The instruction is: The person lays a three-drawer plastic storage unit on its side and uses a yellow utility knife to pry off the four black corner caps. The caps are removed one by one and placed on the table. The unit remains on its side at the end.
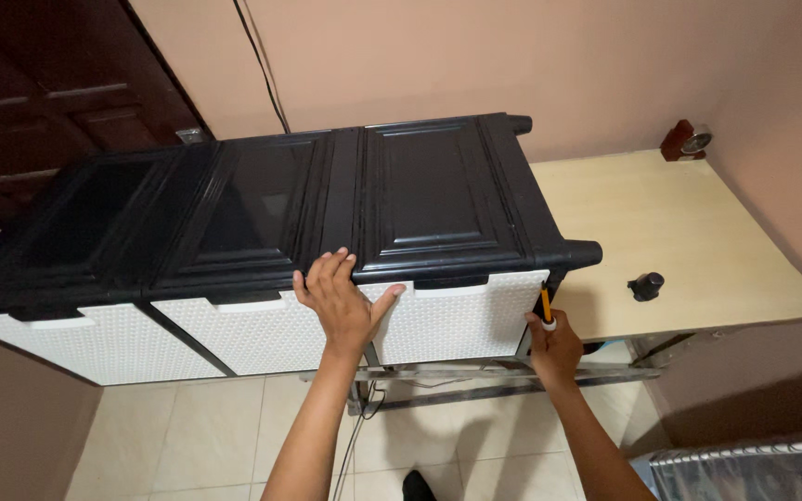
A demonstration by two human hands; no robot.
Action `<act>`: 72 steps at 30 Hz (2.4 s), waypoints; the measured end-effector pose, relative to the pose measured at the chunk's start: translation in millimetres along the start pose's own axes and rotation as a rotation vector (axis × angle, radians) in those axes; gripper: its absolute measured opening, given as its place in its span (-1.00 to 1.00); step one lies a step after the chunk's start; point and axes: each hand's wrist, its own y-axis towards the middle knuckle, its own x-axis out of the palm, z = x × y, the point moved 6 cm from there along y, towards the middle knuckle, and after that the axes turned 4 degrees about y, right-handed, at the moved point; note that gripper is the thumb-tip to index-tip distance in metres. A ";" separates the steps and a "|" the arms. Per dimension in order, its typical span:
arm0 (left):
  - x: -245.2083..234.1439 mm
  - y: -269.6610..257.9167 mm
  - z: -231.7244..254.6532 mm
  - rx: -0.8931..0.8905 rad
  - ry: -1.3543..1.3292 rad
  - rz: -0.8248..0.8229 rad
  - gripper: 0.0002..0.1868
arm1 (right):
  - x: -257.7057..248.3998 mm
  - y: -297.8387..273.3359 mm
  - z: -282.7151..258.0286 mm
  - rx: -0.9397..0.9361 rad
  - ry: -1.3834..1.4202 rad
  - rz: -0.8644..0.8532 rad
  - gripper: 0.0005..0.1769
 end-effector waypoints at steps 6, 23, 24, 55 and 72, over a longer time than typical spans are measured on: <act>5.7 -4.5 -3.9 0.005 0.016 -0.006 -0.08 | 6.5 6.3 -2.8 0.057 0.052 -0.018 -0.50; -3.2 -4.5 -3.7 0.020 -0.028 -0.046 -0.10 | 6.8 -9.0 -0.8 0.034 0.111 -0.030 -0.47; -4.3 -4.4 -2.9 0.017 -0.019 -0.060 -0.11 | 2.0 -13.6 -0.8 -0.035 0.100 0.009 -0.50; -79.5 -13.8 135.8 -0.134 -0.789 -0.550 -0.04 | -84.5 -56.9 -63.3 0.435 1.057 -0.161 -0.67; -60.9 40.3 129.2 -0.214 -0.985 -0.600 -0.62 | -63.6 8.3 -142.8 0.124 0.767 -0.364 -0.75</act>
